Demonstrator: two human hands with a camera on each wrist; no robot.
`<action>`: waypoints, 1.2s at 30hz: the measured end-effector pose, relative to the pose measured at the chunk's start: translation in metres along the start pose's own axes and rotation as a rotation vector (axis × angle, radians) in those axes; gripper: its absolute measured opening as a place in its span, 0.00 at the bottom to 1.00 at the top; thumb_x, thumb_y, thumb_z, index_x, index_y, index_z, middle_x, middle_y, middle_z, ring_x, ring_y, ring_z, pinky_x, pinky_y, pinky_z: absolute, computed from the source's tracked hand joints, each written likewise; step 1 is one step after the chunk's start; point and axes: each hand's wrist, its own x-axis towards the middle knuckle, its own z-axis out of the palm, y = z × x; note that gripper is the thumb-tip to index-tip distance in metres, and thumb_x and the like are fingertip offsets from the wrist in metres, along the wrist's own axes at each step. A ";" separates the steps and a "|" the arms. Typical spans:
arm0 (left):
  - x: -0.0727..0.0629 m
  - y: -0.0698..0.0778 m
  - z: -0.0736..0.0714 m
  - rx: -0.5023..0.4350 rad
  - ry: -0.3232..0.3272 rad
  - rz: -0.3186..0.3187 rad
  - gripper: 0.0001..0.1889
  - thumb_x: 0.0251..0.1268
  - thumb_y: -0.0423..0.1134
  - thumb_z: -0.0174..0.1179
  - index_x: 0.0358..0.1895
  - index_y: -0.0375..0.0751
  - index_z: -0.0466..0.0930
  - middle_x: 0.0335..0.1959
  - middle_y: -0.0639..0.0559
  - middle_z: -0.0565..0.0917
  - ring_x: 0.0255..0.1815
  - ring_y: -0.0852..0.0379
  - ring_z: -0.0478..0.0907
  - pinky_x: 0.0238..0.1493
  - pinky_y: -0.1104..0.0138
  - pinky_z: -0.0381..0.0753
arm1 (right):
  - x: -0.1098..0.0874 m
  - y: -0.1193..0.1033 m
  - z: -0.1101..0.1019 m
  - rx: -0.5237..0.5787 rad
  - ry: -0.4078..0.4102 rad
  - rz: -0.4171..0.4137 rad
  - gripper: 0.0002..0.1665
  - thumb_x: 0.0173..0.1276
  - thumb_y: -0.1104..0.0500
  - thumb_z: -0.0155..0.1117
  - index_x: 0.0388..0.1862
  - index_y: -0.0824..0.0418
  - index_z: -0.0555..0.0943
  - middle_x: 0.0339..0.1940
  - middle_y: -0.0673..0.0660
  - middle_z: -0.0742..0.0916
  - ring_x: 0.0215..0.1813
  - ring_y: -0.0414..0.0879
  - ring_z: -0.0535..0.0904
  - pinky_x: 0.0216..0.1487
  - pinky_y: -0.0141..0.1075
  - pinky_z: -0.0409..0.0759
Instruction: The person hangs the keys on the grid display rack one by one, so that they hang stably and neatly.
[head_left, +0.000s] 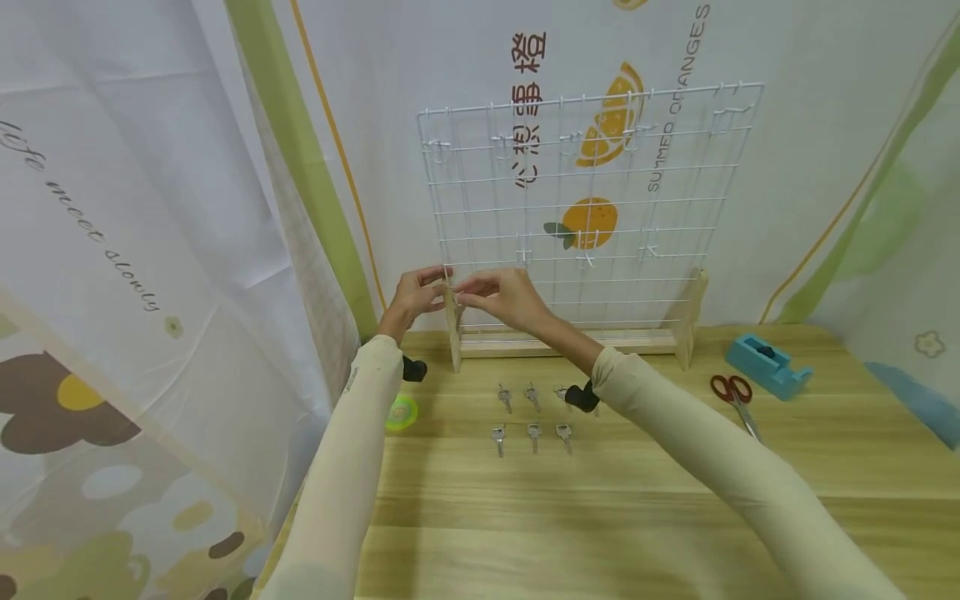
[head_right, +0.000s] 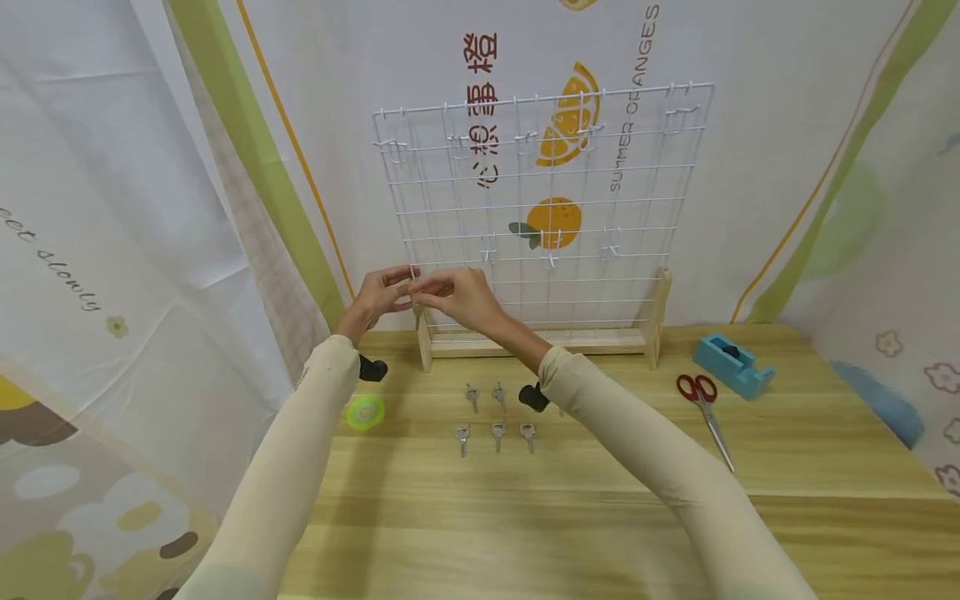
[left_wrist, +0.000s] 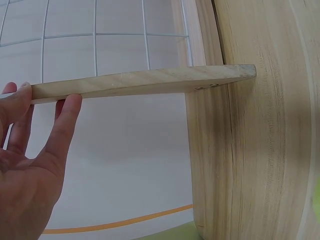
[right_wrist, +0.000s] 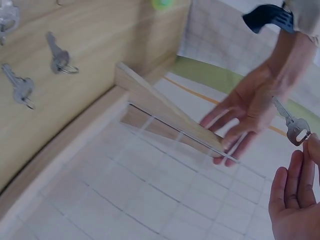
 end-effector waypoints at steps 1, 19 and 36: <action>0.000 0.000 0.000 0.003 0.002 0.000 0.21 0.79 0.28 0.56 0.71 0.36 0.77 0.76 0.44 0.72 0.70 0.41 0.75 0.66 0.50 0.81 | 0.003 -0.002 -0.002 0.002 0.005 0.000 0.10 0.70 0.62 0.74 0.48 0.63 0.91 0.39 0.57 0.93 0.39 0.48 0.90 0.47 0.45 0.91; 0.002 0.000 0.001 0.021 0.012 0.009 0.22 0.79 0.27 0.55 0.72 0.35 0.75 0.75 0.43 0.73 0.71 0.43 0.74 0.65 0.50 0.82 | 0.054 -0.050 -0.040 0.001 0.218 -0.112 0.10 0.70 0.61 0.74 0.47 0.62 0.92 0.42 0.55 0.93 0.39 0.43 0.89 0.44 0.36 0.89; -0.004 -0.001 0.001 0.010 0.012 0.031 0.20 0.79 0.27 0.55 0.70 0.33 0.77 0.76 0.42 0.72 0.73 0.44 0.73 0.66 0.49 0.81 | 0.091 -0.079 -0.055 0.008 0.355 -0.203 0.11 0.70 0.61 0.74 0.49 0.63 0.91 0.43 0.55 0.93 0.41 0.42 0.89 0.47 0.30 0.87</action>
